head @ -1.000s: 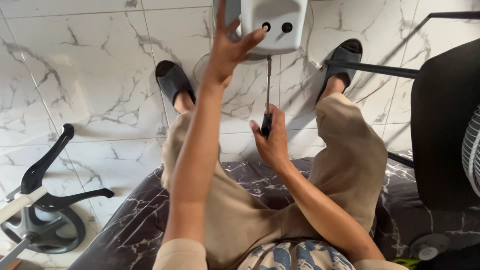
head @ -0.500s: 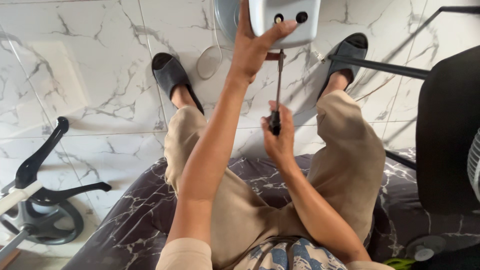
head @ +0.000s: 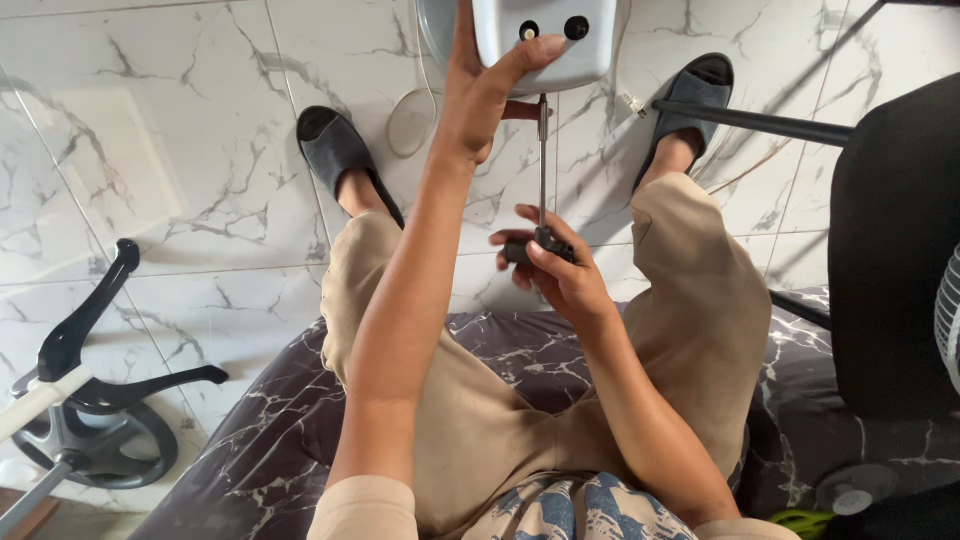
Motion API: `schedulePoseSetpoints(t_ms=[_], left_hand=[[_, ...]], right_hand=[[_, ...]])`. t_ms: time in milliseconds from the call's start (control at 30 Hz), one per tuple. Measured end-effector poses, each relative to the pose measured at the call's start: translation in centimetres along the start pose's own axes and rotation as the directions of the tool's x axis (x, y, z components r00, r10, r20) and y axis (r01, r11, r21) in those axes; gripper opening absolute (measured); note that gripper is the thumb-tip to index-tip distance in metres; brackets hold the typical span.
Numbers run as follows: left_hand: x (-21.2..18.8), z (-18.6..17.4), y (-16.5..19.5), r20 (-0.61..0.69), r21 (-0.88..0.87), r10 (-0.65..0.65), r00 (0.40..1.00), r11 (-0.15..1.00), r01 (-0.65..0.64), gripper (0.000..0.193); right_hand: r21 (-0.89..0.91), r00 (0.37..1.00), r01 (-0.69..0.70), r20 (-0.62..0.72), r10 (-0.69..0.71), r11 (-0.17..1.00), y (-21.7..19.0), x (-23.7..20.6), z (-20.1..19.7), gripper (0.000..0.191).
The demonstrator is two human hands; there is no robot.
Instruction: The person wipes the motor housing and neck of a disassembled pedestal fan with a cloth, then fits the white front housing cover over the motor and tightens its screws using a screwdriver.
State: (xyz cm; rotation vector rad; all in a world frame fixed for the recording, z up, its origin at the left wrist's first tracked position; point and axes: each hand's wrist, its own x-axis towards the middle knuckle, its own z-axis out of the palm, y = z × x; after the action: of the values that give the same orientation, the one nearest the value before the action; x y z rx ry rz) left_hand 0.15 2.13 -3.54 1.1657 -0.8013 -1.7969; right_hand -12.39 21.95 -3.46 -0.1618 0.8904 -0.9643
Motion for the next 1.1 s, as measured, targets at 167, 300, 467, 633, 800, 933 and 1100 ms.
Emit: schedulePoseSetpoints(t_ms=[167, 300, 467, 633, 800, 933, 1100], left_hand=[[0.2, -0.1, -0.7, 0.009, -0.014, -0.003, 1.0, 1.0, 0.003, 0.088], [0.1, -0.1, -1.4, 0.0, -0.058, 0.025, 1.0, 0.998, -0.025, 0.092], [-1.4, -1.8, -1.5, 0.283, 0.203, -0.359, 0.89, 0.929, 0.31, 0.082], [-2.4, -2.3, -1.7, 0.321, 0.286, -0.439, 0.839, 0.89, 0.356, 0.038], [-2.7, -1.3, -1.9, 0.299, 0.26, -0.417, 0.858, 0.901, 0.347, 0.038], [-1.3, -2.5, -1.0, 0.128, 0.404, -0.327, 0.936, 0.879, 0.252, 0.053], [2.2, -3.9, -0.7, -0.082, 0.294, 0.19, 0.978, 0.943, -0.159, 0.105]], right_hand=[[0.224, 0.99, -0.047, 0.142, 0.016, 0.974, 0.2, 0.2, -1.0, 0.051], [0.027, 0.996, 0.036, 0.077, -0.038, 0.999, 0.4, 0.6, -2.0, 0.047], [-0.031, 0.992, 0.112, -0.049, -0.113, 0.993, -0.4, 1.4, -1.9, 0.026], [-0.745, 0.985, -0.086, -0.164, -0.056, 0.662, -4.8, 0.1, 0.4, 0.039], [-0.862, 0.937, -0.318, -0.35, -0.009, 0.395, -7.1, 0.4, 3.0, 0.039], [-0.968, 0.959, -0.235, -0.246, -0.139, 0.091, -6.5, 2.6, 3.1, 0.023], [-0.97, 0.928, -0.074, -0.152, -0.339, 0.234, -4.8, 2.7, 1.9, 0.021]])
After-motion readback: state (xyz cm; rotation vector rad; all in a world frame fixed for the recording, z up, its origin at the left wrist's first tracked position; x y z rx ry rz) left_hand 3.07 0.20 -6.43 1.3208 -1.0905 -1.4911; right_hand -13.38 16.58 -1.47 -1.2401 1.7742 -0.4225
